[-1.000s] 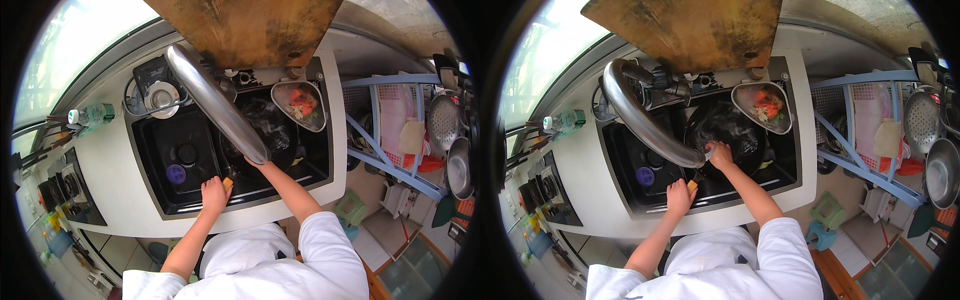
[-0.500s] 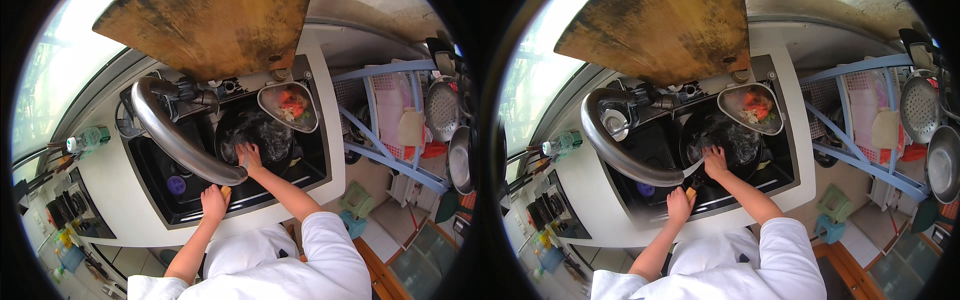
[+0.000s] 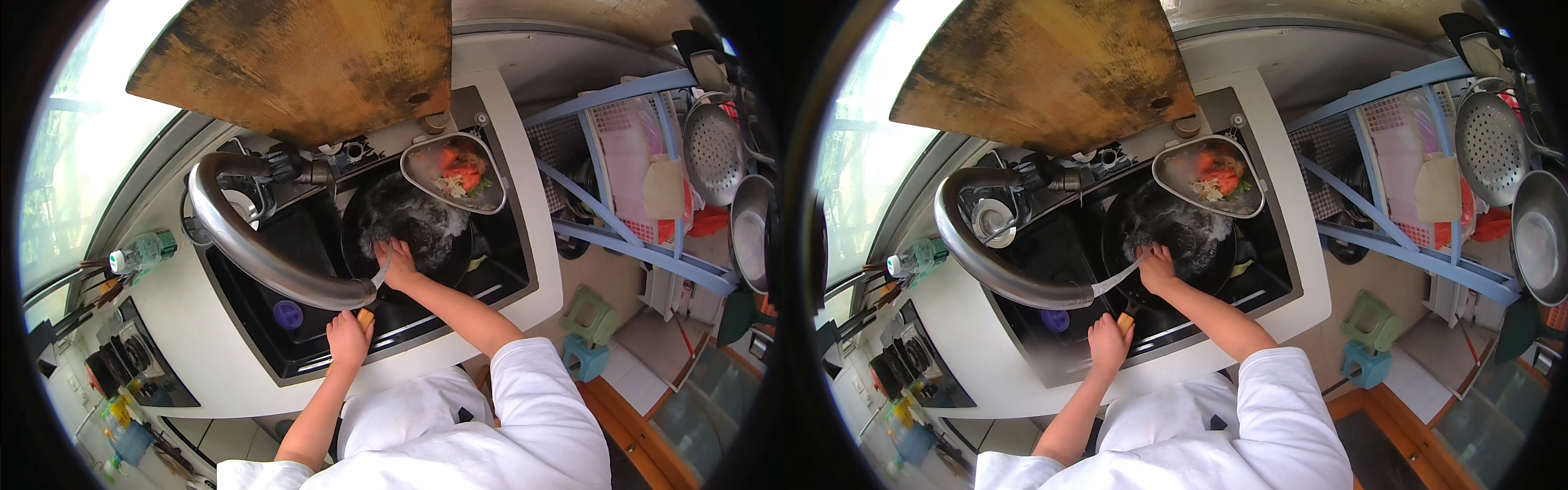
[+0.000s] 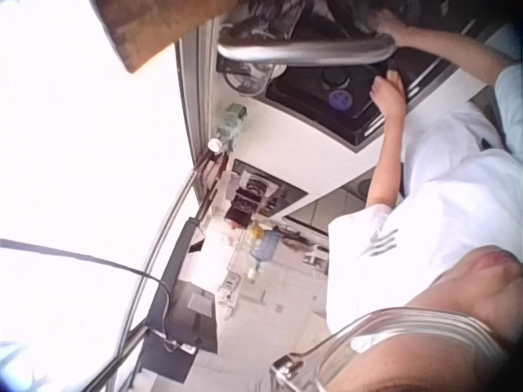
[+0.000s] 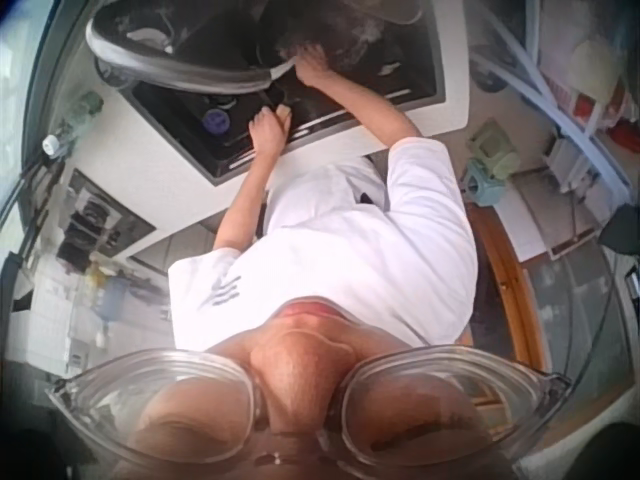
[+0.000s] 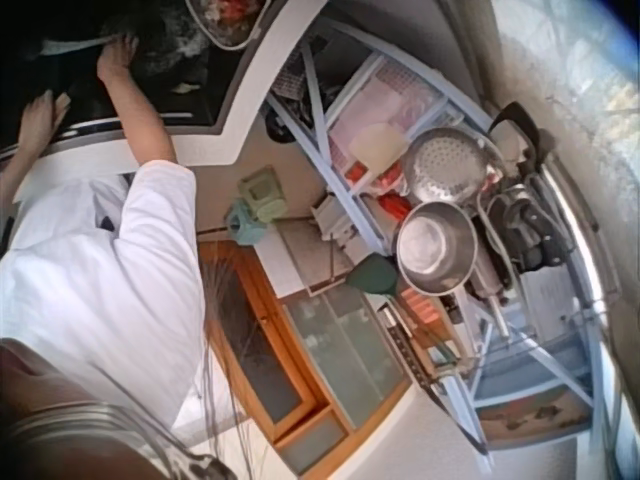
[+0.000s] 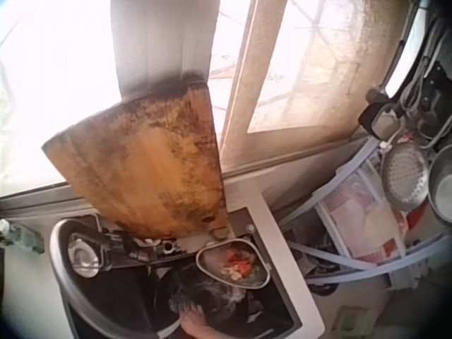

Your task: The person adjusts the stove, wipes the countertop with a cloth, and then washes a frying pan in the sink using a sponge and running water. The person scrubs the pan thoroughly and rinses it under the tap.

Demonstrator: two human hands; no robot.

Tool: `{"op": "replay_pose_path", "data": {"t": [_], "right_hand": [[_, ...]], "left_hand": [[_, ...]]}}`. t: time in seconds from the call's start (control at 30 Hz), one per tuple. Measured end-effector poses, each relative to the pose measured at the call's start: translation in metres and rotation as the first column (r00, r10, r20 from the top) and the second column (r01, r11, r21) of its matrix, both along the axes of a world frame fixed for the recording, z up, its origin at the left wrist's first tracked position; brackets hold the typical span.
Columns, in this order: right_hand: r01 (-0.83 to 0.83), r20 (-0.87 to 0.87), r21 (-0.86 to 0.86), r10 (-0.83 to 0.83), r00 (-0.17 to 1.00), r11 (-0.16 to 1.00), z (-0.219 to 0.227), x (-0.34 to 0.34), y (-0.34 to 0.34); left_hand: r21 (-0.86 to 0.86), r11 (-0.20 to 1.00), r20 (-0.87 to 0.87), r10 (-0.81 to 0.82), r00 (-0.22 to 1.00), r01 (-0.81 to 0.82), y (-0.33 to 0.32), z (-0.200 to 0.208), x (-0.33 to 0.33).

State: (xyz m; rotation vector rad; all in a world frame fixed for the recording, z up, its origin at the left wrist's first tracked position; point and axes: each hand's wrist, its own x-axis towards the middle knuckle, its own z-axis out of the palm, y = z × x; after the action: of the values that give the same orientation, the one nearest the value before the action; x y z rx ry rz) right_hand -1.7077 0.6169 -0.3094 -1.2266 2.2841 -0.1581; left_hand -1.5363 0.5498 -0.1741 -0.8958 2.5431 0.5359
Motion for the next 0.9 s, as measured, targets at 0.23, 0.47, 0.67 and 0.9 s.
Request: {"op": "replay_pose_path", "data": {"t": [0.23, 0.47, 0.67, 0.9], "right_hand": [[0.211, -0.019, 0.409, -0.223, 0.975, 0.888, -0.019, -0.014, 0.001], [0.331, 0.289, -0.025, -0.311, 0.906, 0.943, 0.016, -0.028, -0.079], [0.33, -0.609, -0.22, -0.393, 0.689, 0.918, -0.06, -0.117, 0.005], [-0.024, 0.26, 0.492, -0.121, 0.958, 0.87, 0.008, -0.024, 0.052]], "left_hand": [[0.04, 0.999, 0.034, 0.009, 0.999, -0.01, 0.002, 0.002, 0.0], [0.041, 0.998, 0.047, 0.037, 0.998, -0.039, 0.003, -0.002, 0.006], [0.045, 0.999, 0.029, -0.013, 1.0, 0.012, -0.003, 0.006, -0.002], [0.074, 0.993, 0.169, -0.102, 0.98, 0.091, -0.009, 0.012, 0.002]]}}
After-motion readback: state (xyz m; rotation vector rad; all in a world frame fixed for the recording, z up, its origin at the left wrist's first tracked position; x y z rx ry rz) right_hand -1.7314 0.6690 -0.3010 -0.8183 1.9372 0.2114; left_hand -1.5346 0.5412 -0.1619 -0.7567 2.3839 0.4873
